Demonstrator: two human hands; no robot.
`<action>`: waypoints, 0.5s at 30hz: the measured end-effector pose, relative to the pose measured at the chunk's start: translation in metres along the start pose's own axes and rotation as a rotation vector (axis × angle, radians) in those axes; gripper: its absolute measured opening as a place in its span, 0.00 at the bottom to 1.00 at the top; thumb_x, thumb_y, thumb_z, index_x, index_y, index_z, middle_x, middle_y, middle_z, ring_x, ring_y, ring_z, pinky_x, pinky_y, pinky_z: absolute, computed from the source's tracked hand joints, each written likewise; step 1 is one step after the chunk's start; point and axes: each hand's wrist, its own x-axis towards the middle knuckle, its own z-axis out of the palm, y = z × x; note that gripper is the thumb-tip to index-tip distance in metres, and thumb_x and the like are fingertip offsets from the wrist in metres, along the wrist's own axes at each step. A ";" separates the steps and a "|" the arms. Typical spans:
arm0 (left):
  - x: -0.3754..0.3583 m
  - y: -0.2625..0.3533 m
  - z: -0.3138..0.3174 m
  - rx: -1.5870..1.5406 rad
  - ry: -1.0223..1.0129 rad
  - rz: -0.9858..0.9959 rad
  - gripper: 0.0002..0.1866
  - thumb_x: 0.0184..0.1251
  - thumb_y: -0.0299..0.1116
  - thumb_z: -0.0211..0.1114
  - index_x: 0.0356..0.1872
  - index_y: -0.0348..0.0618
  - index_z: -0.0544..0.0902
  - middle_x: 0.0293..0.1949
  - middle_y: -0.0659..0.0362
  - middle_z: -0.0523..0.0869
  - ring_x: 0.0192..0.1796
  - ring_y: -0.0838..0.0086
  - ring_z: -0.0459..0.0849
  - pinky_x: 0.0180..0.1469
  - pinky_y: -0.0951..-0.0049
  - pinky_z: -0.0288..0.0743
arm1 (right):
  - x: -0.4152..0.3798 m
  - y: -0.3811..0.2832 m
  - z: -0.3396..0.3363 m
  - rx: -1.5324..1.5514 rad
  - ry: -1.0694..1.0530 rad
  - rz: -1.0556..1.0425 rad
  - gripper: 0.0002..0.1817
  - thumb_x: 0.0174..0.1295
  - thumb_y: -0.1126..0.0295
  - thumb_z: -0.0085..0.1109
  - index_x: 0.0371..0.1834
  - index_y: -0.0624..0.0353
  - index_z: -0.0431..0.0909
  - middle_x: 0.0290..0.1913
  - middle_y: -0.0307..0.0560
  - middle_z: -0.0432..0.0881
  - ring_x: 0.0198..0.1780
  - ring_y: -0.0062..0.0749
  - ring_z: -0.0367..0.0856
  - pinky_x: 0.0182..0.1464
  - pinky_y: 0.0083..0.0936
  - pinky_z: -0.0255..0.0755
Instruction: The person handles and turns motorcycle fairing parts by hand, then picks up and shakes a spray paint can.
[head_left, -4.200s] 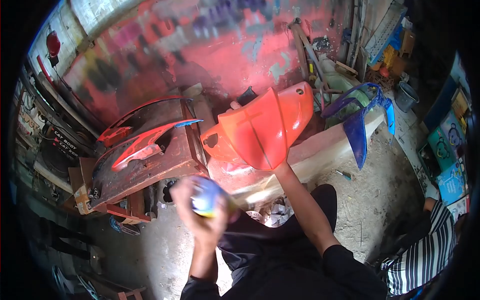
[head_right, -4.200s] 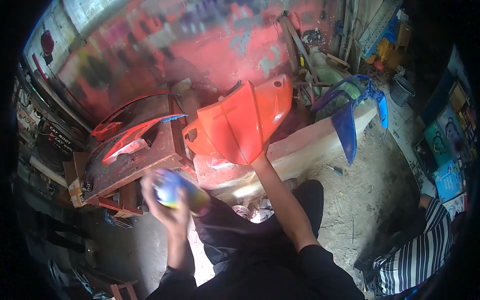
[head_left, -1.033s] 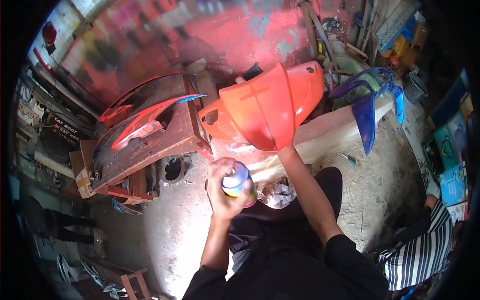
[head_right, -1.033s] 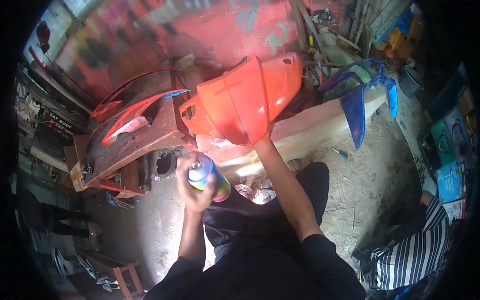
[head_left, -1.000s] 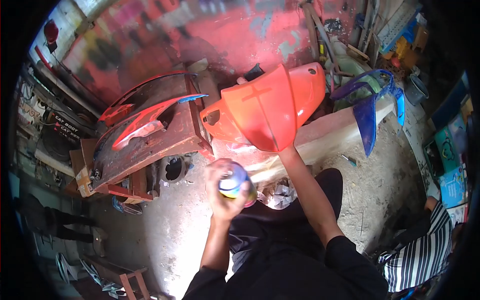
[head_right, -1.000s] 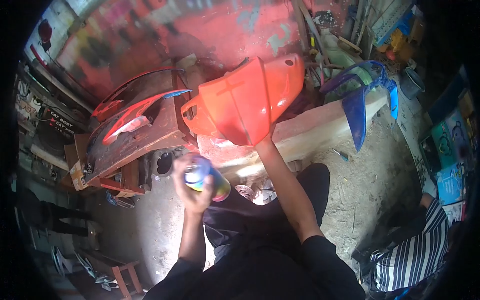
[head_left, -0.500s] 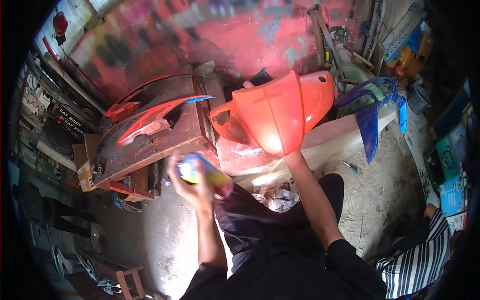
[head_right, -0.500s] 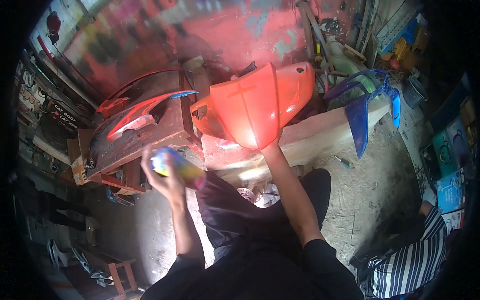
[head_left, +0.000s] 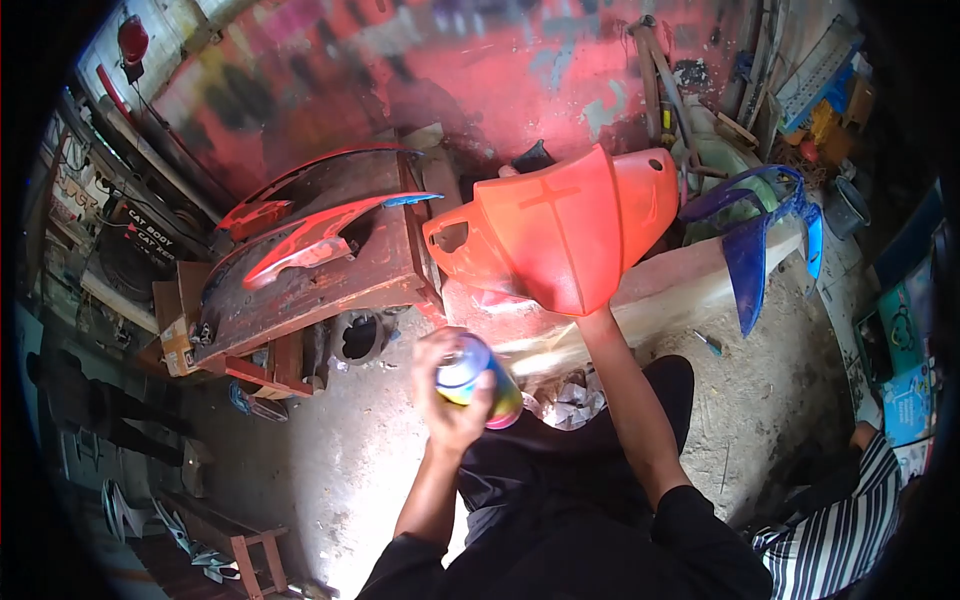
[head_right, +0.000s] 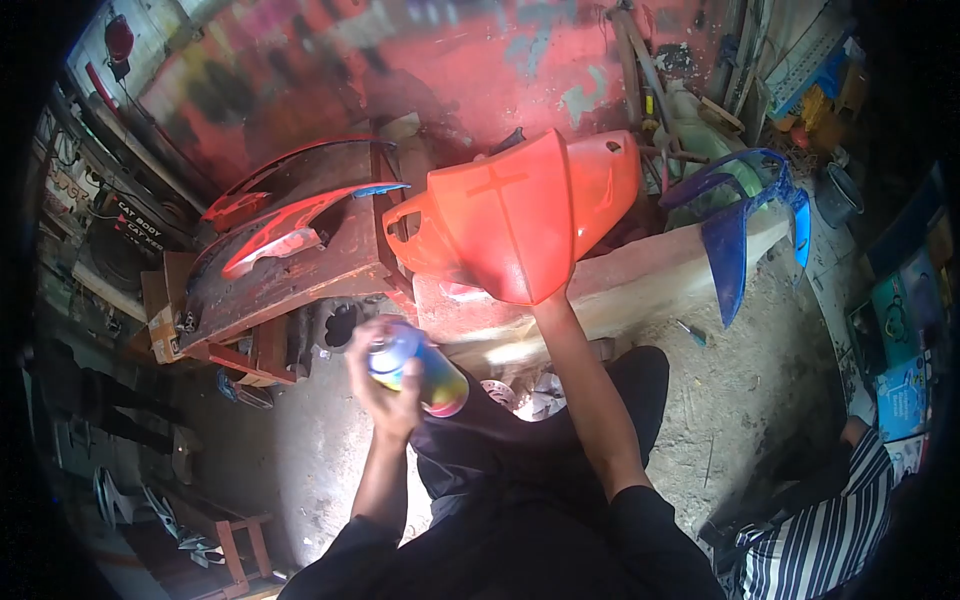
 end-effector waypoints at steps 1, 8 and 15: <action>0.004 -0.006 -0.008 -0.026 0.023 -0.014 0.32 0.67 0.43 0.68 0.65 0.36 0.67 0.52 0.46 0.78 0.54 0.58 0.80 0.60 0.60 0.72 | -0.003 -0.002 0.002 -0.003 -0.011 0.011 0.37 0.75 0.43 0.41 0.77 0.60 0.57 0.75 0.54 0.63 0.74 0.46 0.64 0.75 0.45 0.61; 0.018 0.001 -0.007 0.179 0.019 -0.124 0.26 0.67 0.37 0.69 0.61 0.34 0.74 0.53 0.49 0.80 0.57 0.63 0.78 0.64 0.61 0.68 | -0.005 -0.001 -0.036 0.019 0.010 -0.055 0.38 0.74 0.45 0.45 0.78 0.60 0.55 0.76 0.54 0.60 0.75 0.46 0.63 0.75 0.45 0.61; 0.028 -0.003 -0.014 0.188 0.287 -0.314 0.22 0.67 0.33 0.66 0.58 0.34 0.75 0.53 0.47 0.80 0.55 0.62 0.80 0.61 0.61 0.72 | -0.015 -0.004 -0.031 0.044 -0.065 -0.054 0.38 0.74 0.44 0.45 0.77 0.60 0.56 0.76 0.54 0.60 0.75 0.47 0.63 0.75 0.45 0.60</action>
